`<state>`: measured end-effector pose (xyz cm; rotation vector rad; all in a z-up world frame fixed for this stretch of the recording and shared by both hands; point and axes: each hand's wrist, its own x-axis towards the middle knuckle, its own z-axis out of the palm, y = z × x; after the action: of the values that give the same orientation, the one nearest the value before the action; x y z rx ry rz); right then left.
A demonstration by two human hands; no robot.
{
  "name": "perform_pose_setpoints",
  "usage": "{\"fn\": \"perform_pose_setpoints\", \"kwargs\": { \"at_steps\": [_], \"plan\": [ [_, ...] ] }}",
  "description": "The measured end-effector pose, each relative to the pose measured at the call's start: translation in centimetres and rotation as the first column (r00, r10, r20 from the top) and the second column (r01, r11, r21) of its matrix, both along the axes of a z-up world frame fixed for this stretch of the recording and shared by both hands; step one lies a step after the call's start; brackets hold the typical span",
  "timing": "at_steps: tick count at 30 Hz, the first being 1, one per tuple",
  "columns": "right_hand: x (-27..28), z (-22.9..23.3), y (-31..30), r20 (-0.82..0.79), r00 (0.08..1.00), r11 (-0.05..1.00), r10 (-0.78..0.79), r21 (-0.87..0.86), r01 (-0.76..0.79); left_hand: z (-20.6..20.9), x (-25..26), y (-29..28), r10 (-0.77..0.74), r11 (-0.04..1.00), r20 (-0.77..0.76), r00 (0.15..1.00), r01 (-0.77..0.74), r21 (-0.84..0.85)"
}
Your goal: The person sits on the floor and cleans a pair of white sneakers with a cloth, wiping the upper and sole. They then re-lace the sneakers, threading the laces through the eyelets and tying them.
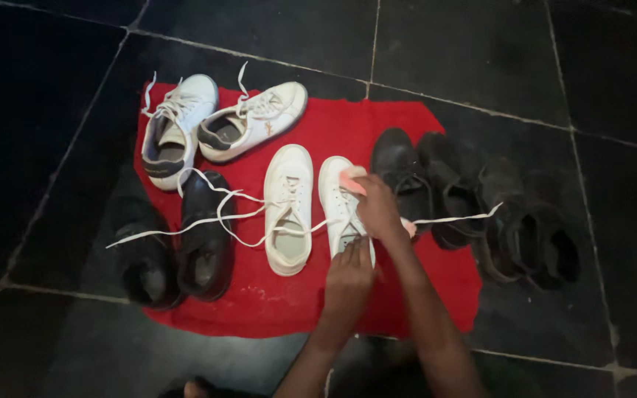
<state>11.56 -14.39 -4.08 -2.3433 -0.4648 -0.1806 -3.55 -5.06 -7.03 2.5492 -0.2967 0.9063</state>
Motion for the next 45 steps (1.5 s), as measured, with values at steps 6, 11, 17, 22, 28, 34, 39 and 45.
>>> {"fn": "perform_pose_setpoints", "kwargs": {
  "at_steps": [6, 11, 17, 22, 28, 34, 39, 45],
  "plan": [
    [1.8, 5.2, -1.4, -0.337, 0.897, 0.859, -0.286, -0.505, 0.084, 0.4, -0.1, -0.5, -0.196, 0.951, -0.286, 0.938, 0.11, -0.29],
    [6.4, 3.5, 1.6, 0.316, 0.949, 0.999, -0.011, -0.047, 0.027, -0.3, -0.5, -0.8, 0.027, 0.999, -0.077, 0.997, -0.029, -0.025],
    [6.0, -2.0, 5.0, 0.186, 0.978, 0.995, 0.099, 0.008, -0.102, -2.9, 1.1, -1.4, -0.056, 0.988, -0.172, 0.984, 0.079, 0.131],
    [5.5, -1.4, 5.5, 0.11, 0.967, 0.964, 0.229, -0.165, -0.209, -3.7, 0.9, -0.7, -0.055, 0.992, -0.083, 0.995, 0.064, 0.113],
    [3.2, -1.5, 2.3, 0.249, 0.827, 0.862, 0.505, -0.101, -0.496, -2.5, 0.7, -0.1, -0.163, 0.977, -0.225, 0.961, 0.189, 0.095],
    [5.2, 1.4, -4.0, -0.446, 0.84, 0.906, 0.311, -0.128, -0.403, -1.0, 0.2, 0.3, -0.156, 0.962, -0.308, 0.939, 0.215, 0.169],
    [8.7, 1.0, -1.6, -0.015, 0.997, 0.993, 0.072, 0.095, -0.07, -0.6, 0.3, 0.6, -0.15, 0.98, -0.25, 0.957, 0.177, 0.09],
    [5.9, -3.3, 0.5, 0.075, 0.989, 0.989, 0.128, -0.078, -0.122, -0.7, 0.6, 2.3, -0.359, 0.91, -0.158, 0.92, 0.308, -0.276]
  ]
}}
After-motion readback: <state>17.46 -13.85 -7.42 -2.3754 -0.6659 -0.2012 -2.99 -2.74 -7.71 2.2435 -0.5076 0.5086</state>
